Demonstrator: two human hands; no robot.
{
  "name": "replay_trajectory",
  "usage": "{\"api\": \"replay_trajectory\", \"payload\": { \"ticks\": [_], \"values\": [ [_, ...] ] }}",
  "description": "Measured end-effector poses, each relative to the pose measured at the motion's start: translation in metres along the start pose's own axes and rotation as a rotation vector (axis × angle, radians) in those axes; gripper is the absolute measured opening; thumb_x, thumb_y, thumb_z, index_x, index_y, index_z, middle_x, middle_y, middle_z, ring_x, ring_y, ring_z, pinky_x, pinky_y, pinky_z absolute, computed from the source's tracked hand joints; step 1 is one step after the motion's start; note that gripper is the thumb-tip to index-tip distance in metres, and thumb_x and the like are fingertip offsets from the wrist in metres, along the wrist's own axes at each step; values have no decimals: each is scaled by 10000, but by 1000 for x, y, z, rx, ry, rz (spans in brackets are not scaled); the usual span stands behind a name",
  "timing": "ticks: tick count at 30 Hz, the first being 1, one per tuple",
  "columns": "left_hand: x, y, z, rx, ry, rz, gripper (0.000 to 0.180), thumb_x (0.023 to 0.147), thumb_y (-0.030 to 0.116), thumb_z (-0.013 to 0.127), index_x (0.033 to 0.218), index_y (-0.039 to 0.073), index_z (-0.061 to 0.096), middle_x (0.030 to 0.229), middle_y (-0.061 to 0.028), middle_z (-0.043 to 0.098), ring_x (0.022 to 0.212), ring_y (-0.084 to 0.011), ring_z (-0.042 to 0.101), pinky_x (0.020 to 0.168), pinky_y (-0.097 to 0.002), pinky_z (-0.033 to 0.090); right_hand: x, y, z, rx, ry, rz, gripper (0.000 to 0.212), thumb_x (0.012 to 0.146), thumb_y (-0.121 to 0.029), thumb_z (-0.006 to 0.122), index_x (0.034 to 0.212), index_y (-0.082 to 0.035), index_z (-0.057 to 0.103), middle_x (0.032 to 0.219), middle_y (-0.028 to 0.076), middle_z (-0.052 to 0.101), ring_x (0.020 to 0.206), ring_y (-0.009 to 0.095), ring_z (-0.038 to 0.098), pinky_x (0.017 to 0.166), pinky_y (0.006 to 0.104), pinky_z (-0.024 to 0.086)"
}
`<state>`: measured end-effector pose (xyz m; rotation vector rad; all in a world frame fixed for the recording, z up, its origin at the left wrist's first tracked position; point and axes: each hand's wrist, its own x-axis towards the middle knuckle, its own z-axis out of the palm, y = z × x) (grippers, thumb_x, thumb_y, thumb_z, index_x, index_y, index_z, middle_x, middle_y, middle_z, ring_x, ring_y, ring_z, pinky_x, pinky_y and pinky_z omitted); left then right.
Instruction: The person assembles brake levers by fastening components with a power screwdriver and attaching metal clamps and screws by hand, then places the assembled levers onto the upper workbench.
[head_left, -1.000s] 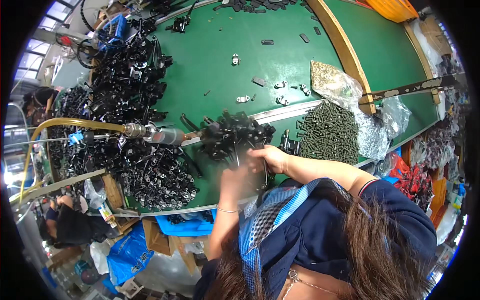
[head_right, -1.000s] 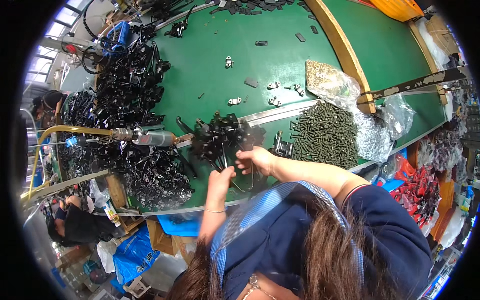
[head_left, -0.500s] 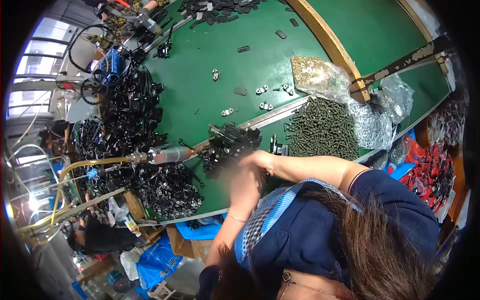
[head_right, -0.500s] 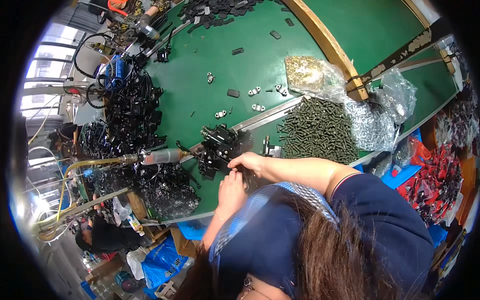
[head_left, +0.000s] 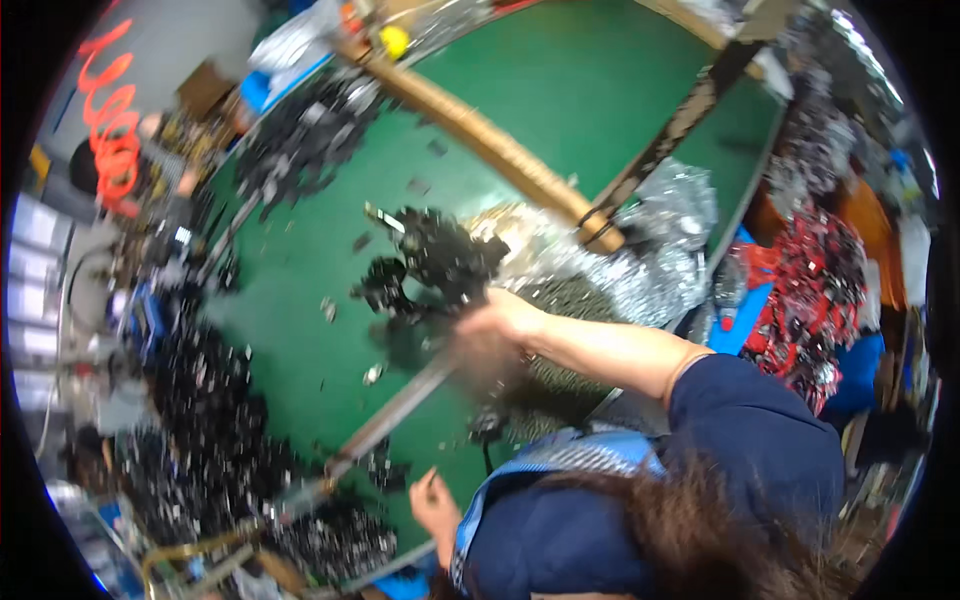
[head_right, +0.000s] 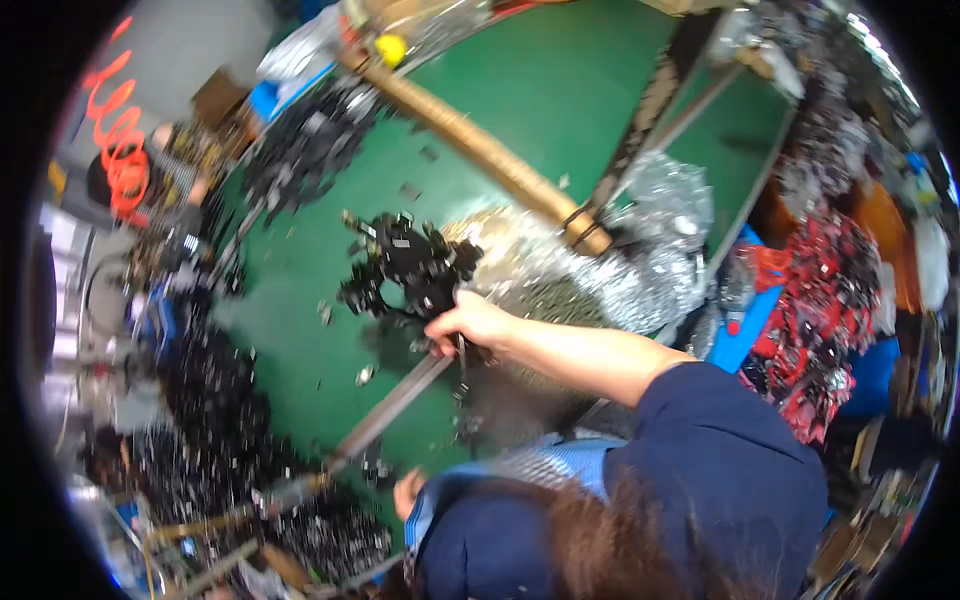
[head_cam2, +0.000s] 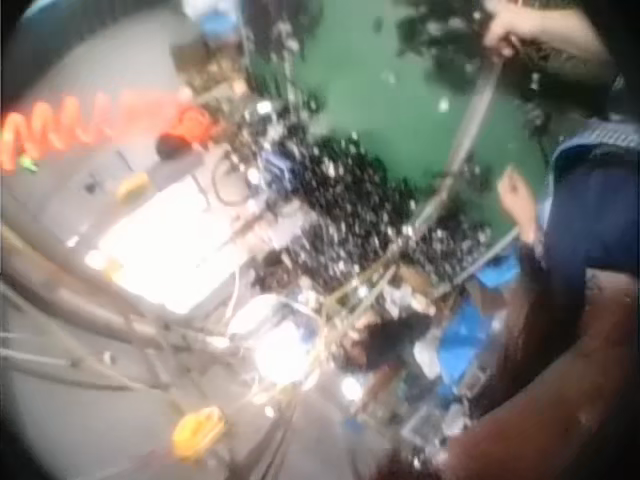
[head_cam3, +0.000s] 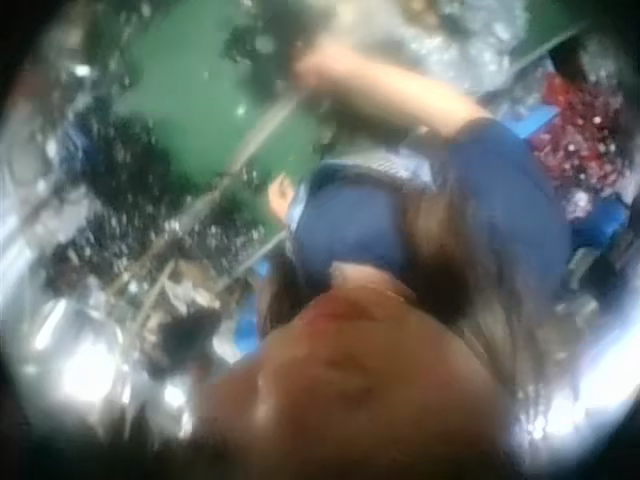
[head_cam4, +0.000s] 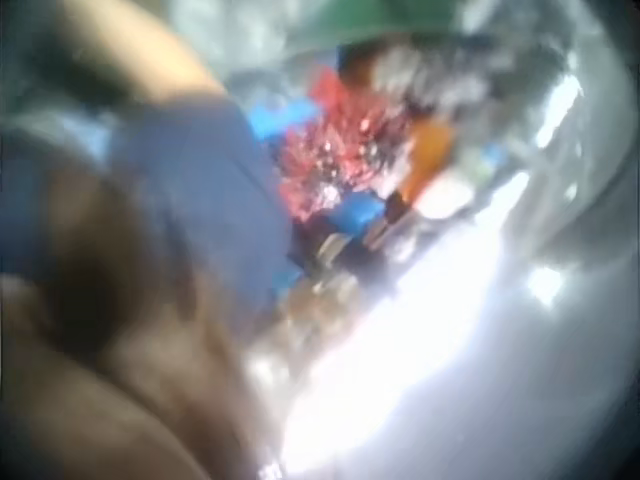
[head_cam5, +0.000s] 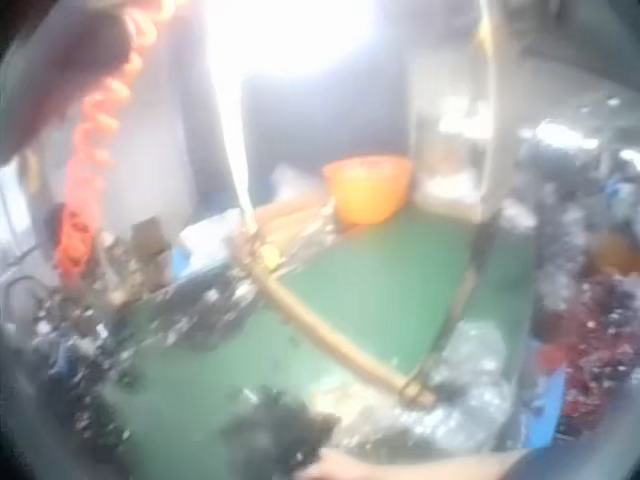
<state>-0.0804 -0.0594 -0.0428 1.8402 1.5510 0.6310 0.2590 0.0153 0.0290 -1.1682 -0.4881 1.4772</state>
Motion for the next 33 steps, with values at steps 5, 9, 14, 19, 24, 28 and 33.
{"api": "replay_trajectory", "payload": {
  "ticks": [5, 9, 14, 19, 24, 28, 33],
  "values": [
    [-8, -82, -27, -3, 164, -376, 179, 864, 82, 545, 990, -30, 604, 836, -81, 556, 686, -151, 490, 629, -272, 421, 73, -98, -62, 135, 369, -169, 84, 702, -46, 575, 765, 2, 606, 585, 137, 597, 609, 261, 630, 578, 355, 508],
    [2, -91, -37, 82, 351, -267, 169, 875, 97, 552, 968, -28, 618, 914, -140, 580, 834, -243, 574, 766, -322, 461, 168, -127, -190, -48, 565, -497, 74, 768, -39, 532, 801, -5, 588, 825, 127, 623, 709, 266, 593, 627, 398, 488],
    [26, -136, -48, 206, 577, -360, 241, 783, 125, 627, 993, 8, 615, 831, -154, 585, 791, -289, 560, 743, -369, 452, 214, -136, -374, 162, 883, -206, 201, 818, -117, 563, 991, -26, 518, 993, 161, 561, 893, 321, 576, 708, 424, 550],
    [37, -131, -69, 393, 603, -594, 306, 763, 222, 643, 970, -2, 613, 776, -163, 595, 805, -316, 524, 766, -399, 419, 260, -133, -397, 134, 622, 44, 307, 813, -295, 611, 1060, -112, 606, 974, 71, 626, 903, 215, 594, 804, 390, 480],
    [96, -132, -42, 256, 514, -716, 751, 649, 472, 741, 1142, -49, 518, 1063, -259, 506, 1012, -351, 442, 904, -362, 374, 256, -163, -400, -642, 1040, -441, 393, 820, -309, 605, 1113, -49, 607, 1013, 87, 634, 953, 203, 583, 812, 312, 459],
    [120, -113, -33, 308, 445, -771, 769, 615, 380, 775, 1182, -43, 473, 1101, -246, 499, 1092, -349, 400, 947, -357, 357, 194, -129, -153, -1148, 752, -1087, 330, 791, -150, 629, 1061, 38, 602, 947, 128, 637, 841, 178, 592, 799, 286, 445],
    [114, -144, -15, 216, 306, -792, 557, 634, 249, 737, 1068, -36, 534, 1037, -174, 555, 998, -287, 481, 862, -352, 404, 143, -20, 5, -1065, 155, -1119, 204, 742, -95, 618, 944, -66, 617, 1089, 120, 564, 1067, 268, 501, 922, 369, 389]
  ]
}}
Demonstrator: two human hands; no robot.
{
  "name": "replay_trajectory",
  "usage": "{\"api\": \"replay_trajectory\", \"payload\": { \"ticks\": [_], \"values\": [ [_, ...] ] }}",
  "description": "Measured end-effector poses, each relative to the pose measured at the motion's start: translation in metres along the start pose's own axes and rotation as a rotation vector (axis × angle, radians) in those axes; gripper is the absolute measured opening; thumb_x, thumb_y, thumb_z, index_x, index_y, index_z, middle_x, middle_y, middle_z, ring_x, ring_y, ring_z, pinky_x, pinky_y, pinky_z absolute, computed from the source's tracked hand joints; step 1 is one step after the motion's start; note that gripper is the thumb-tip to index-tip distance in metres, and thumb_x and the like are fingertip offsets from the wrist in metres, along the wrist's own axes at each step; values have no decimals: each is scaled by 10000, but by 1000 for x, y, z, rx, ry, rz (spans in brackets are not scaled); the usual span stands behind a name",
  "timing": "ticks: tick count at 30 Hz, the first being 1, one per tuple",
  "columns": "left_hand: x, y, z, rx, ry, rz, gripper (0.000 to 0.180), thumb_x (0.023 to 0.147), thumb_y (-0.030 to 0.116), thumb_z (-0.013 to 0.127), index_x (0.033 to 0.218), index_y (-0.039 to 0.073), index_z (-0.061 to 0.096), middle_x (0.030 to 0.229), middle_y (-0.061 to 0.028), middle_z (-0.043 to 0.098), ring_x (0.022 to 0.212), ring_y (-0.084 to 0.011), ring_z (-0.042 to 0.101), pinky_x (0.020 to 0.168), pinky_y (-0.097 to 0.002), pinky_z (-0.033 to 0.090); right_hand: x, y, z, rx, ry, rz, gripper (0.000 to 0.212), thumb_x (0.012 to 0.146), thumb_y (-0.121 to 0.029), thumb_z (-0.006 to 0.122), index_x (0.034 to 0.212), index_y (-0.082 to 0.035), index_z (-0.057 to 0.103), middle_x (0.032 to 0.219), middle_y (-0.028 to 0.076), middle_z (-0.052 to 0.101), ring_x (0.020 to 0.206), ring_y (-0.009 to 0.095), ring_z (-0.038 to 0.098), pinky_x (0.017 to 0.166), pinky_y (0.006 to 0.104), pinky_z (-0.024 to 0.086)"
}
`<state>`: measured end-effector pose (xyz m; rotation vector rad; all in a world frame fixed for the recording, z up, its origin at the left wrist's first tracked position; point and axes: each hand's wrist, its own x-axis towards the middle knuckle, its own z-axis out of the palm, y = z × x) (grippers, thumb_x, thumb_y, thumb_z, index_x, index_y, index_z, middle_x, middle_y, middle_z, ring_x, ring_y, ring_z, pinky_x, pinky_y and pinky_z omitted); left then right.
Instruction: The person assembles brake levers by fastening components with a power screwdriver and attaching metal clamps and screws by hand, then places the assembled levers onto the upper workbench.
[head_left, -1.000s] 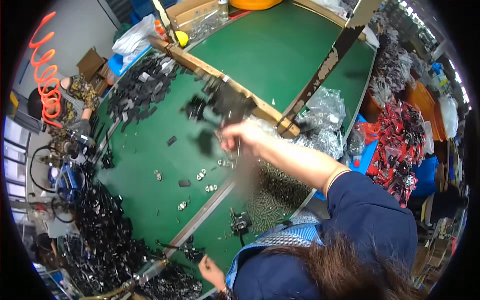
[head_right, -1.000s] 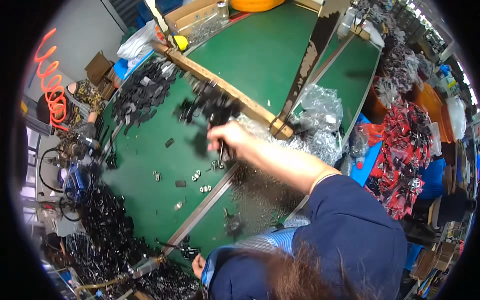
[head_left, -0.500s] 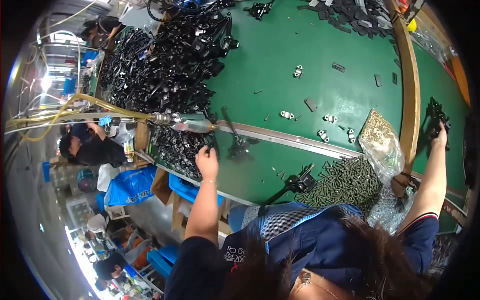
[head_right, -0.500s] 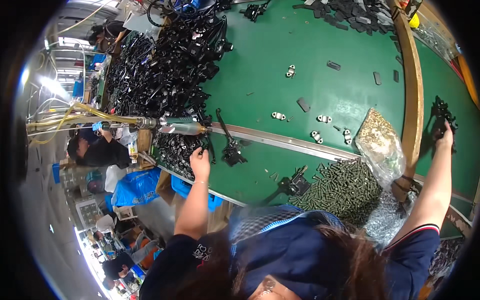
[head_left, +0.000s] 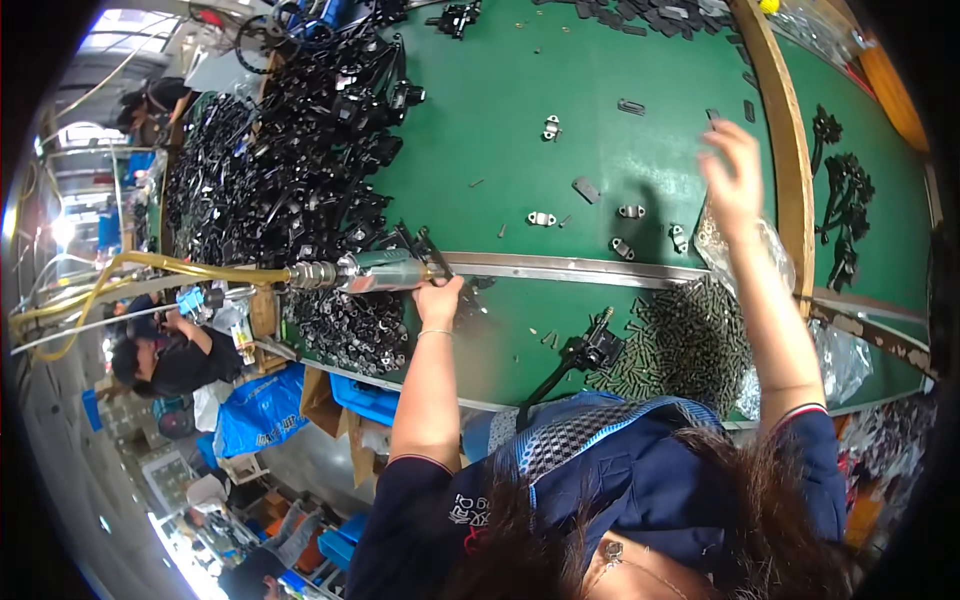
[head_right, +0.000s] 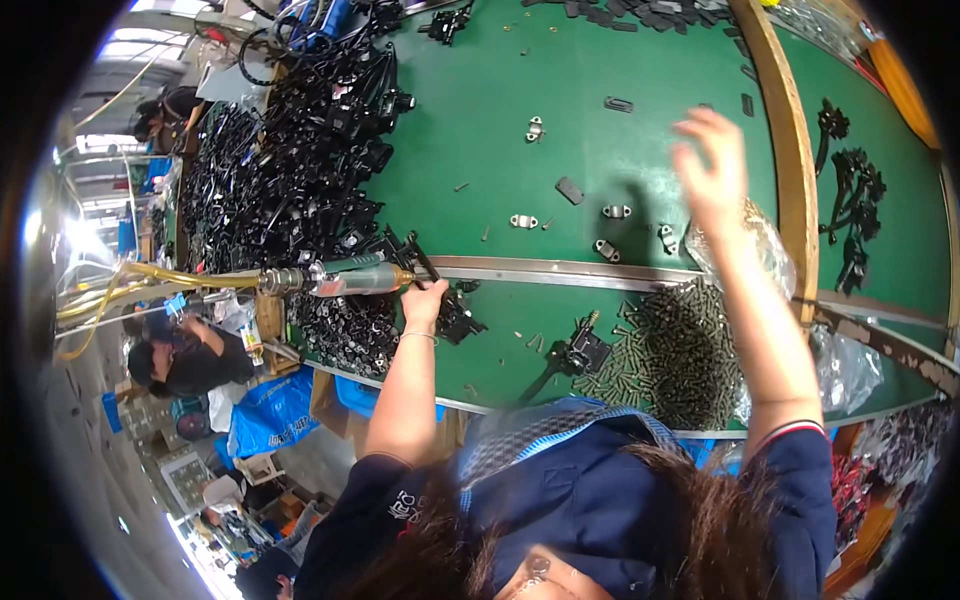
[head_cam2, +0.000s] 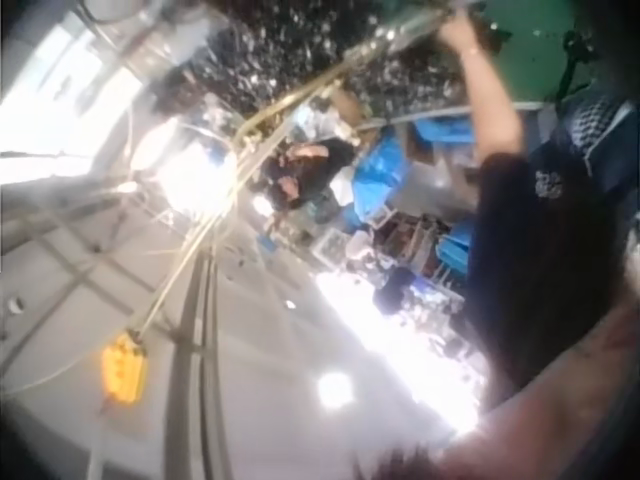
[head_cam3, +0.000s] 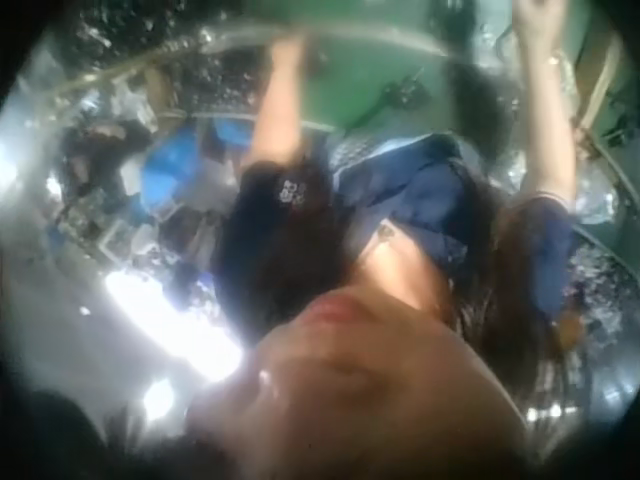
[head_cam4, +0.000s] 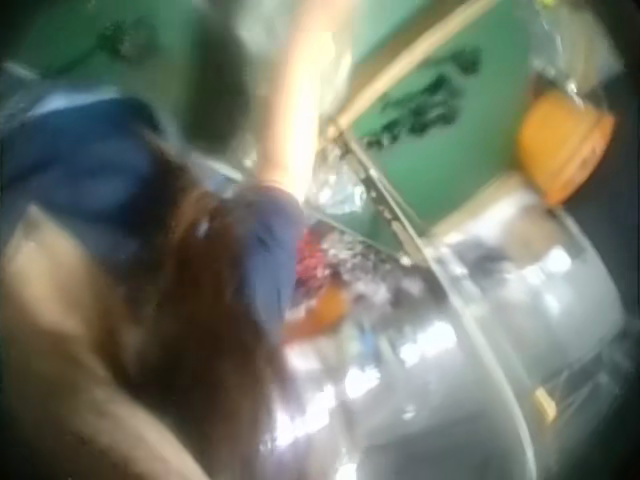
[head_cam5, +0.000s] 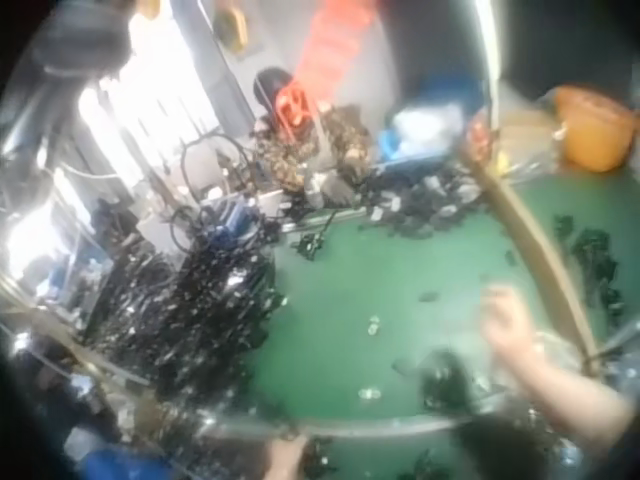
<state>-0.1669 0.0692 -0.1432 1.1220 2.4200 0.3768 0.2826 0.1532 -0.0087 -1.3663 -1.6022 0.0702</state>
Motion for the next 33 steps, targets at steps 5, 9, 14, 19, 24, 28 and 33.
{"api": "replay_trajectory", "payload": {
  "ticks": [5, 9, 14, 19, 24, 28, 33],
  "values": [
    [-17, 3, -6, -663, -483, -185, 192, 707, 118, 712, 822, 33, 584, 734, -6, 558, 642, -112, 526, 614, -255, 449, -67, -101, 75, 427, -514, 634, 218, 770, -150, 571, 957, -57, 635, 964, 106, 621, 930, 235, 593, 839, 320, 461],
    [-47, 26, -7, -717, -636, -157, 150, 820, 143, 631, 943, 65, 596, 716, 31, 519, 557, -56, 461, 489, -215, 391, -129, -129, 138, 404, -862, 717, 297, 764, -228, 563, 972, -31, 638, 967, 180, 634, 950, 302, 604, 846, 364, 464],
    [-65, 28, -7, -811, -606, -19, 212, 886, 180, 563, 1077, 88, 579, 701, 52, 456, 479, -22, 360, 421, -187, 300, -147, -157, 179, 132, -1000, 661, 331, 735, -219, 590, 998, -18, 588, 923, 193, 637, 894, 342, 609, 795, 424, 476],
    [-74, 11, 3, -746, -487, 11, 238, 898, 197, 550, 1102, 78, 571, 619, 80, 396, 439, -9, 309, 377, -173, 242, -152, -160, 189, 19, -988, 827, 263, 722, -193, 590, 927, -30, 565, 909, 193, 634, 896, 337, 612, 794, 426, 477],
    [-78, 11, -4, -765, -443, 32, 269, 885, 242, 577, 1093, 73, 578, 628, 75, 405, 442, -8, 326, 375, -169, 261, -156, -149, 190, 53, -957, 833, 291, 728, -261, 579, 913, -38, 614, 913, 217, 629, 900, 358, 601, 801, 438, 472],
    [-78, 18, -9, -726, -469, 7, 266, 874, 243, 593, 1080, 75, 588, 627, 69, 405, 448, -11, 333, 379, -168, 264, -134, -116, 151, 298, -827, 1079, 413, 863, -339, 483, 747, 25, 640, 716, 189, 640, 716, 337, 641, 719, 404, 507],
    [-72, 10, -1, -714, -423, 2, 193, 880, 224, 579, 1033, 106, 585, 595, 99, 376, 432, 6, 294, 375, -164, 194, -102, -74, 77, 800, -389, 1449, 344, 909, -345, 466, 769, -36, 525, 577, 60, 558, 399, 130, 470, 385, 263, 423]
  ]
}}
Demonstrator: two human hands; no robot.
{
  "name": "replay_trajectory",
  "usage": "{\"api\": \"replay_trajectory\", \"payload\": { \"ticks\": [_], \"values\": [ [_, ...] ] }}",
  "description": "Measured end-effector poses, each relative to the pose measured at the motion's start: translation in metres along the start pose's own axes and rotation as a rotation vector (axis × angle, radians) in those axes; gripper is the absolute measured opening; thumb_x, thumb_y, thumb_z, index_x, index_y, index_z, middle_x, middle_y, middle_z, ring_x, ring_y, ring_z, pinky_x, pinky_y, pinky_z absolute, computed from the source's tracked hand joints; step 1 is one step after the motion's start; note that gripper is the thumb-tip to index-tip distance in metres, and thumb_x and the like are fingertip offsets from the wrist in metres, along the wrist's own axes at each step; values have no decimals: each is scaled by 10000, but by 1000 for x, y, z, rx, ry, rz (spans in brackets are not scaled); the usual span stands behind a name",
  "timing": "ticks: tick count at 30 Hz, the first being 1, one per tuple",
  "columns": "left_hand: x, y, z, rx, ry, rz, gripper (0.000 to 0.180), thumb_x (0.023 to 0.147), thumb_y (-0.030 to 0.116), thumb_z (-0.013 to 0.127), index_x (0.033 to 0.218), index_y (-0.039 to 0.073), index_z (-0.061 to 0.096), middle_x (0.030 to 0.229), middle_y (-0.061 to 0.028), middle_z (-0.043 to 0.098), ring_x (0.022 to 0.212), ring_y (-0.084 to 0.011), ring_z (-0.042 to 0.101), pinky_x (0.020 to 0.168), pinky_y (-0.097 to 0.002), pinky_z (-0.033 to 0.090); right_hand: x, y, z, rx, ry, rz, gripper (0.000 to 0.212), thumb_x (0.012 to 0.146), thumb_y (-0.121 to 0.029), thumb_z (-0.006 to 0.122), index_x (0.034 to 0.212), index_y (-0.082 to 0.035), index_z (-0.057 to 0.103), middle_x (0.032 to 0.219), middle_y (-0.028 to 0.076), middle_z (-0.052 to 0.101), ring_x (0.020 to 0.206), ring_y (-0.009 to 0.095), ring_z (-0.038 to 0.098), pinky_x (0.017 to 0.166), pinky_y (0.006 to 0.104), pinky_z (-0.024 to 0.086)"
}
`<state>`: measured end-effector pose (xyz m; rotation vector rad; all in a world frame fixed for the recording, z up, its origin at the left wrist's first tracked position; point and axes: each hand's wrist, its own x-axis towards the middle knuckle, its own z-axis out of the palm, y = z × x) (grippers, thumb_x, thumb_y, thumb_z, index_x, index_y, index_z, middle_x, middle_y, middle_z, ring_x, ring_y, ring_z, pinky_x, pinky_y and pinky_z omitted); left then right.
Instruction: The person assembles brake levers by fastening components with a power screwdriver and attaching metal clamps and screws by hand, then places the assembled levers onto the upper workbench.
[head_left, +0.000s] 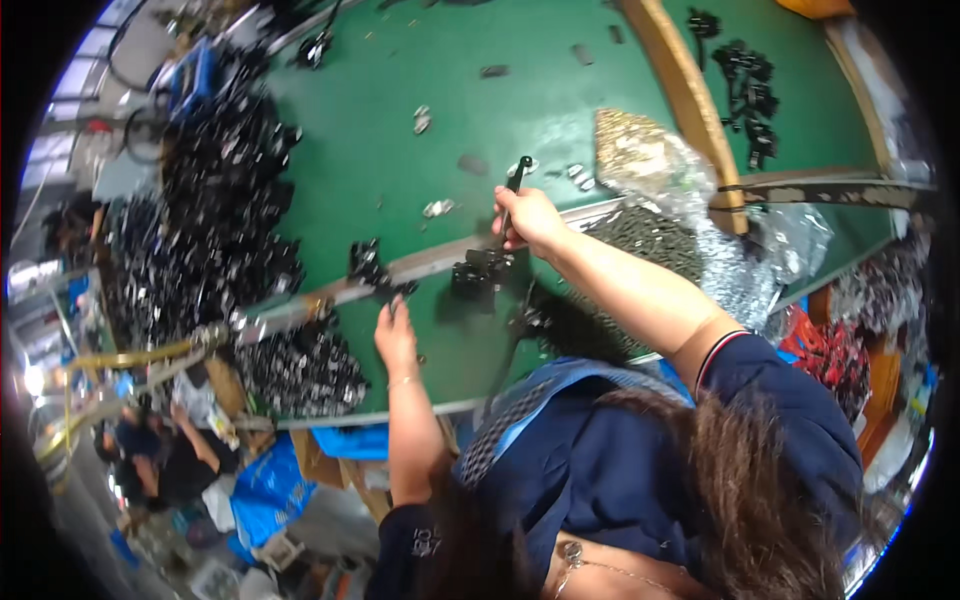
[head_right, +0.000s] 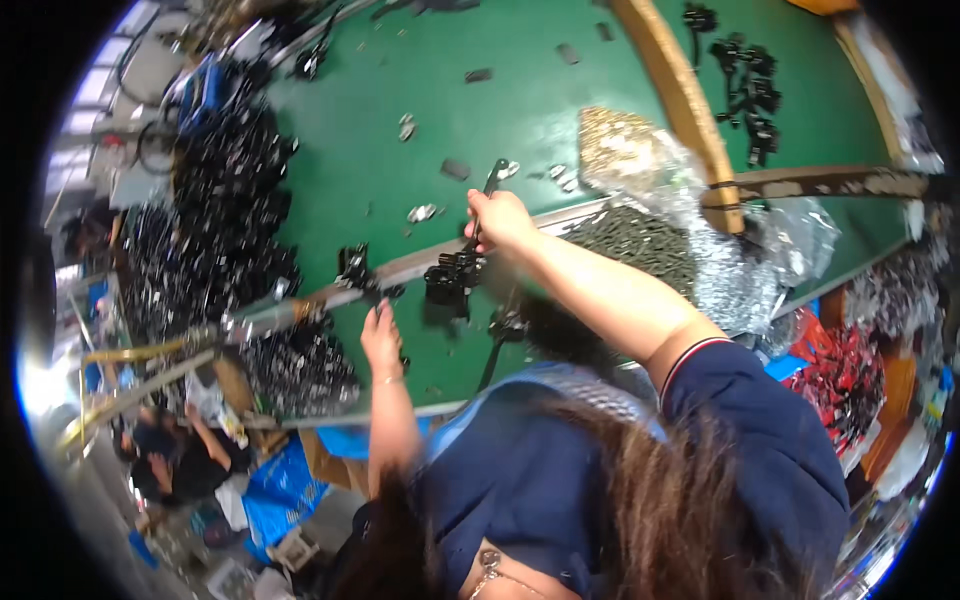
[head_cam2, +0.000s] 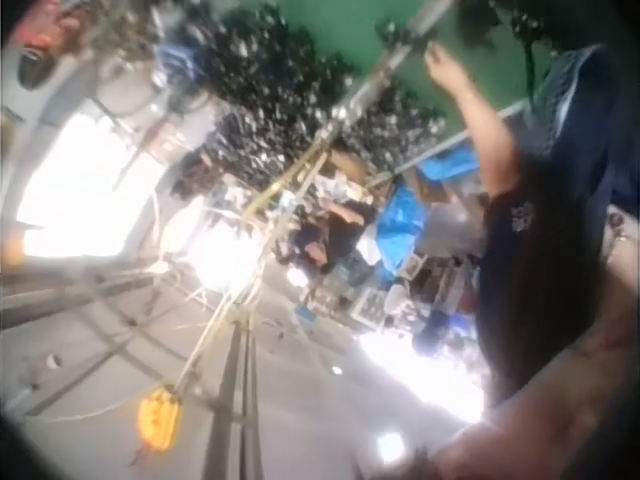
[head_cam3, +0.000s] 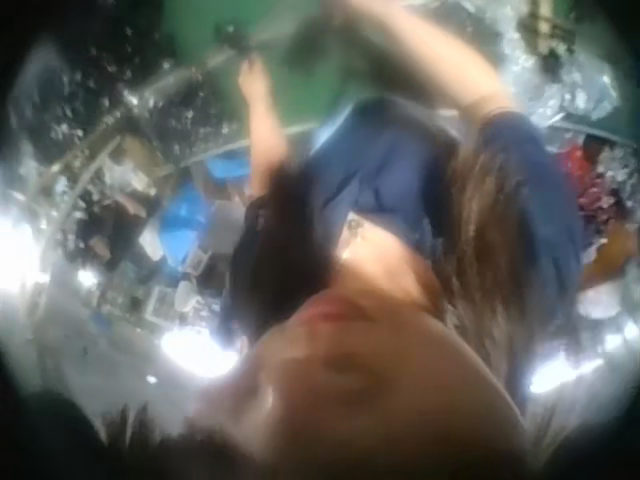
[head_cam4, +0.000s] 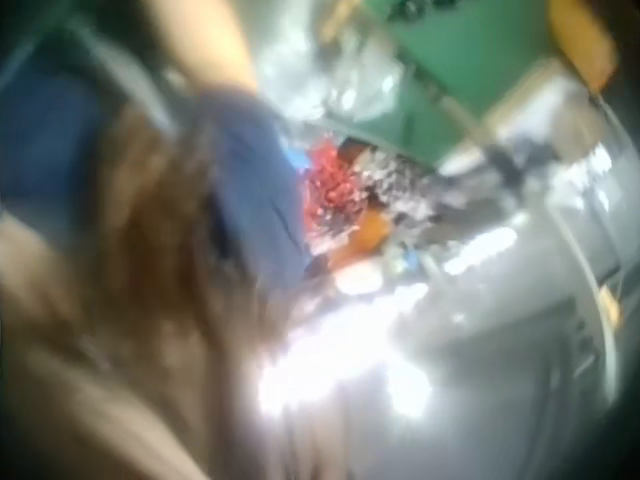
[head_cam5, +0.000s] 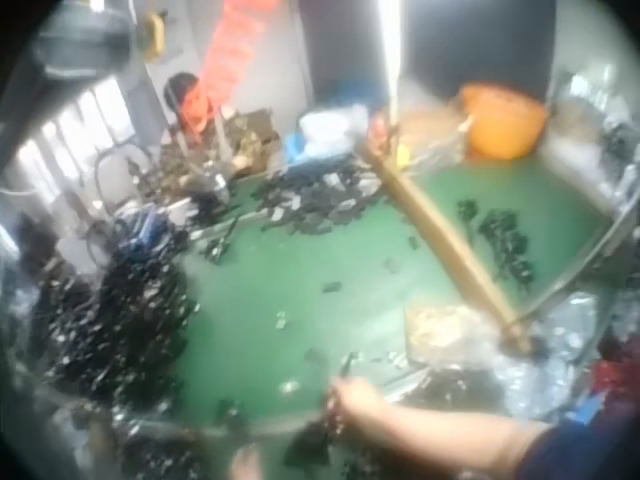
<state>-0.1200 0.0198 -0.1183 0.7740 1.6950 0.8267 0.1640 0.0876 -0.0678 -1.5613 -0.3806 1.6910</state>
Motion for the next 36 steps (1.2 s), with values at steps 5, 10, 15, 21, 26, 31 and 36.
{"api": "replay_trajectory", "payload": {
  "ticks": [5, 10, 15, 21, 26, 31, 36],
  "values": [
    [13, -28, -9, 63, 73, 63, 210, 886, 156, 565, 1017, -5, 596, 732, 60, 502, 586, -27, 372, 506, -180, 293, -25, -45, -62, 302, 181, -101, 360, 912, -392, 469, 707, -95, 468, 540, 6, 484, 417, 97, 415, 355, 237, 321],
    [25, -29, -6, 200, 73, 100, 188, 882, 129, 544, 1010, 0, 592, 782, 34, 535, 642, -45, 420, 559, -200, 342, -43, -63, -95, 618, 124, -372, 402, 900, -457, 465, 668, -135, 400, 535, -34, 363, 426, 74, 350, 355, 213, 202],
    [34, -36, -13, 267, 91, 217, 206, 884, 134, 538, 1024, -12, 576, 766, 19, 541, 630, -61, 430, 563, -224, 365, -37, -58, -104, 713, 108, -495, 413, 903, -450, 460, 651, -128, 402, 510, -24, 324, 416, 85, 303, 348, 229, 159],
    [0, 11, 15, 446, 274, 291, 265, 863, 202, 581, 892, -59, 619, 798, -76, 628, 692, -122, 531, 662, -266, 436, -23, -63, -89, 611, 482, -197, 417, 910, -456, 444, 659, -124, 418, 520, -11, 391, 417, 90, 358, 360, 217, 234],
    [57, -1, 17, 8, 217, 257, 117, 856, 179, 598, 825, 72, 564, 580, 63, 415, 441, -34, 342, 386, -206, 252, 15, -62, -4, 693, 284, -146, 400, 919, -435, 437, 753, -73, 482, 633, 84, 554, 471, 169, 516, 446, 299, 462],
    [100, 95, 39, -135, 307, 283, 187, 888, 198, 550, 743, 108, 474, 568, 50, 399, 428, -47, 338, 390, -211, 260, 51, -69, 110, 441, -290, -97, 481, 881, -372, 518, 1168, 12, 477, 1186, 189, 497, 962, 342, 557, 772, 437, 491],
    [125, 109, 22, 322, 600, 418, 412, 844, 213, 590, 1183, 2, 489, 946, -123, 486, 786, -221, 478, 746, -340, 413, 72, -52, 81, -466, -188, -265, 297, 797, -261, 581, 972, -29, 643, 962, 176, 643, 885, 300, 614, 816, 378, 463]
  ]
}}
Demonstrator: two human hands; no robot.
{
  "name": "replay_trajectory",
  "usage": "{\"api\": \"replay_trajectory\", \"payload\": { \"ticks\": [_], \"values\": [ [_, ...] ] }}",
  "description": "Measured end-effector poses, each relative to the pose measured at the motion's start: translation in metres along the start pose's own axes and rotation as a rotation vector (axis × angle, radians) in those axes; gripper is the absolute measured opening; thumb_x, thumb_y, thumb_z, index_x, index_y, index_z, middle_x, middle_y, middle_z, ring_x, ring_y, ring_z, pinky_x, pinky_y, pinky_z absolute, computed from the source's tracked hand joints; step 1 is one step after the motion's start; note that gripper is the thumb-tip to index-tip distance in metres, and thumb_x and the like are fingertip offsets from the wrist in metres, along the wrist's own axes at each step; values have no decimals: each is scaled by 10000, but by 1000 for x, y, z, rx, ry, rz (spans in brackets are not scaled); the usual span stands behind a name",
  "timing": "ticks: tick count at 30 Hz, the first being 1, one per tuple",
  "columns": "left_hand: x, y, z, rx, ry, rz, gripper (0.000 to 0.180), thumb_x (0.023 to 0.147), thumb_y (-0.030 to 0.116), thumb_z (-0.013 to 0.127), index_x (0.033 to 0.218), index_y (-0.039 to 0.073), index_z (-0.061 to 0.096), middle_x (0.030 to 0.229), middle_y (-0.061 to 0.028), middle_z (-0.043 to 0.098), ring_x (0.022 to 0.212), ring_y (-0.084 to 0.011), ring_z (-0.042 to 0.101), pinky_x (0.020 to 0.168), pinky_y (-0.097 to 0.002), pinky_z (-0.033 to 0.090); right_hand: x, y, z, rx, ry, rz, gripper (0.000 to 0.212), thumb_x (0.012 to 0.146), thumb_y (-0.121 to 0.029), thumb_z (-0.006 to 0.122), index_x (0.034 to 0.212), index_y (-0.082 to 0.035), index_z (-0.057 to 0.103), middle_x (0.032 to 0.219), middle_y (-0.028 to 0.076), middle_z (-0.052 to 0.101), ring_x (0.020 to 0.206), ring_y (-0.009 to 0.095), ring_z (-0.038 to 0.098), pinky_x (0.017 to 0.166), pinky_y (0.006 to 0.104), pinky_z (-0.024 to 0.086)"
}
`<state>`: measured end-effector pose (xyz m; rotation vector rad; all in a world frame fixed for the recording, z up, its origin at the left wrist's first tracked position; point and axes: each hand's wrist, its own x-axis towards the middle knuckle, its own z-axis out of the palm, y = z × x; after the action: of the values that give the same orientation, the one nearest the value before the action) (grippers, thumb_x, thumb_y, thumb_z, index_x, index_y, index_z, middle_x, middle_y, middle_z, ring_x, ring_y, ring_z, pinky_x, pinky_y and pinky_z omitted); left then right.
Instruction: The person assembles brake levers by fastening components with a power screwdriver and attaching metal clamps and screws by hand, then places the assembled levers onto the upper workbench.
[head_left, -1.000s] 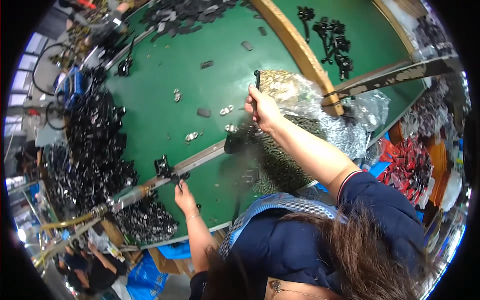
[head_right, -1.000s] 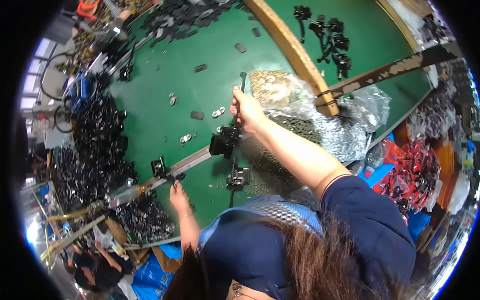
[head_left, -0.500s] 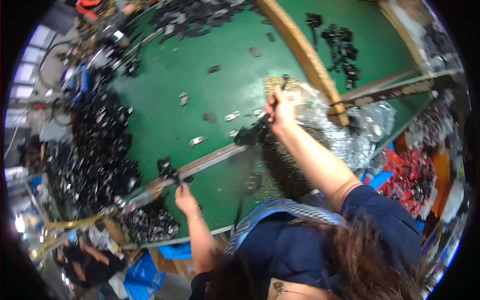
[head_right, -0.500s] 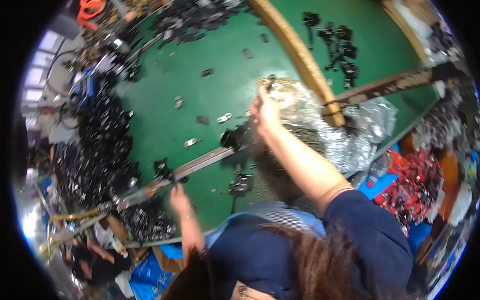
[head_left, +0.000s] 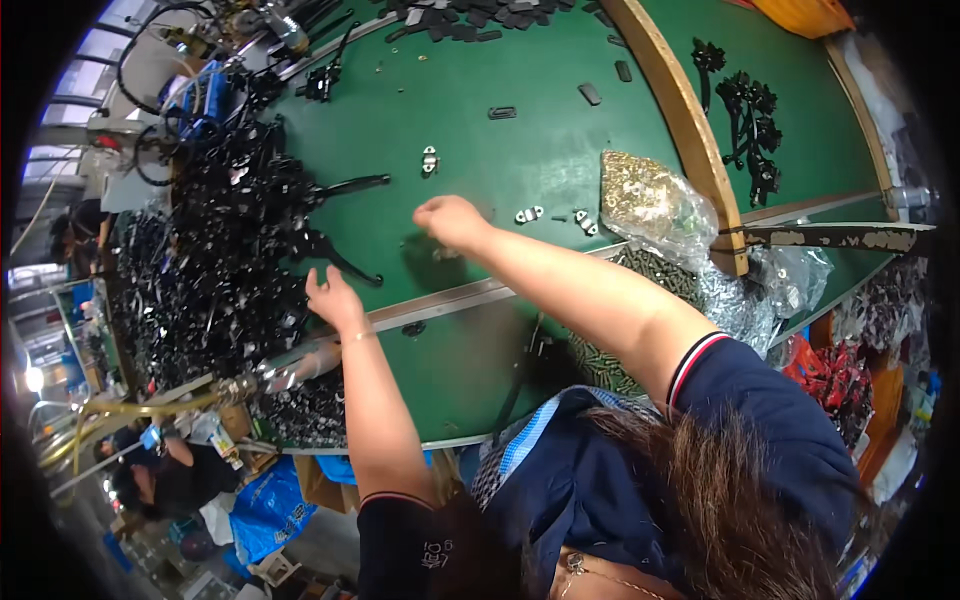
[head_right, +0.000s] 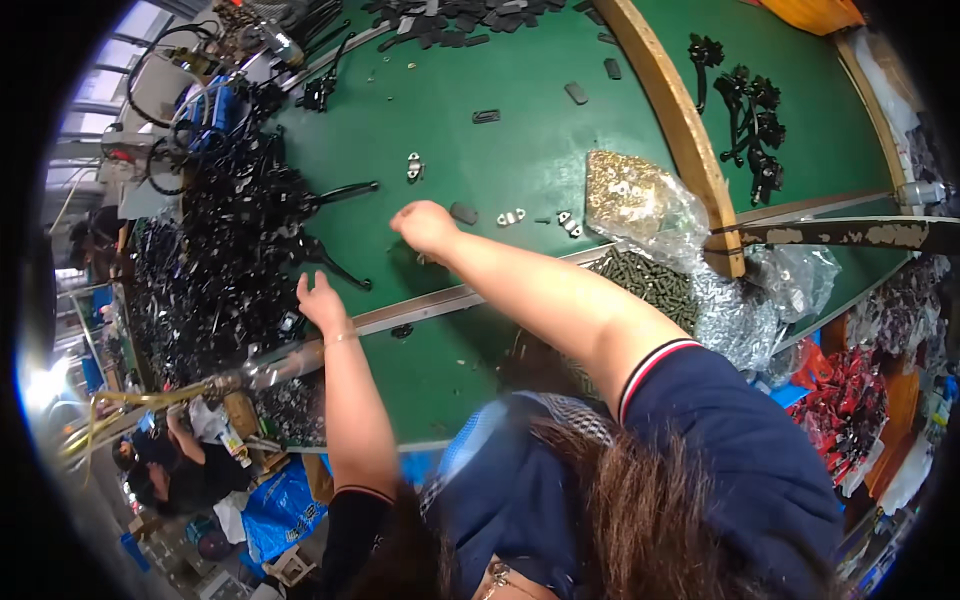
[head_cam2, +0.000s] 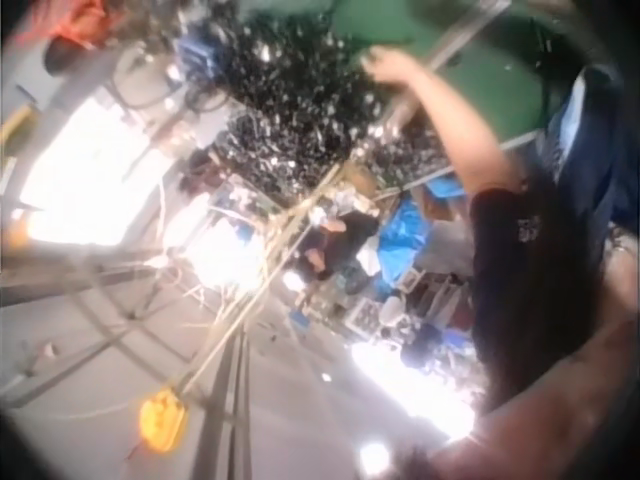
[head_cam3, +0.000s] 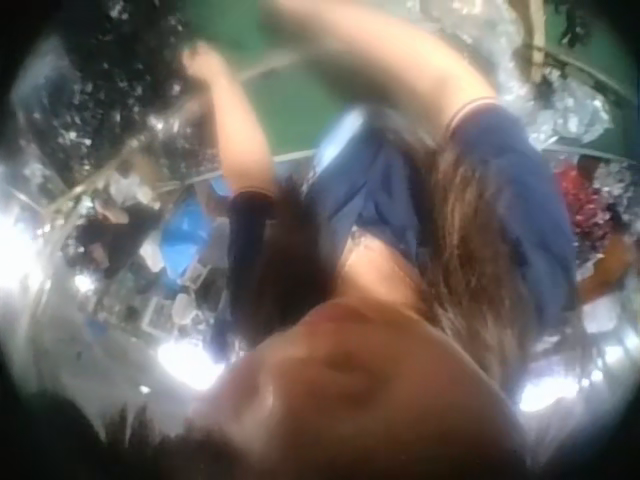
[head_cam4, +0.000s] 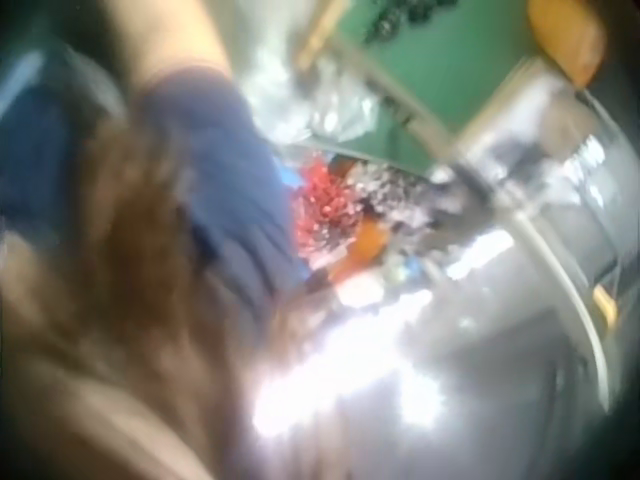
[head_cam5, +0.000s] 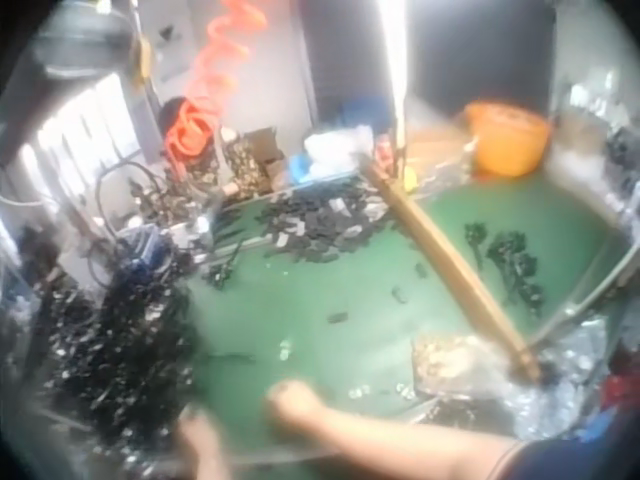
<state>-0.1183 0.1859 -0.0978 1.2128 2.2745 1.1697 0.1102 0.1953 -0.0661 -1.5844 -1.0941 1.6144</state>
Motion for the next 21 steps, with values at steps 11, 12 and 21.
{"api": "replay_trajectory", "payload": {
  "ticks": [11, 12, 21],
  "values": [
    [-130, -59, -32, 456, -151, 275, 381, 764, 226, 652, 1086, 50, 546, 929, -171, 461, 871, -312, 453, 859, -411, 348, -90, 68, -151, -441, 653, -188, 204, 819, -184, 523, 945, -65, 632, 956, 130, 613, 914, 280, 592, 817, 349, 463],
    [-138, -62, -31, 366, -223, 255, 384, 757, 202, 657, 1083, 38, 540, 931, -169, 452, 860, -299, 458, 834, -396, 367, -98, 72, -159, -490, 634, -170, 198, 818, -187, 525, 944, -76, 630, 953, 119, 612, 906, 271, 594, 807, 352, 467],
    [-153, -52, -18, 172, -396, 292, 257, 727, 46, 660, 956, 22, 546, 943, -149, 410, 728, -237, 496, 675, -321, 455, -75, 67, -107, -777, 435, -329, 179, 783, -207, 550, 911, -96, 606, 918, 106, 564, 892, 286, 583, 795, 385, 477]
  ]
}}
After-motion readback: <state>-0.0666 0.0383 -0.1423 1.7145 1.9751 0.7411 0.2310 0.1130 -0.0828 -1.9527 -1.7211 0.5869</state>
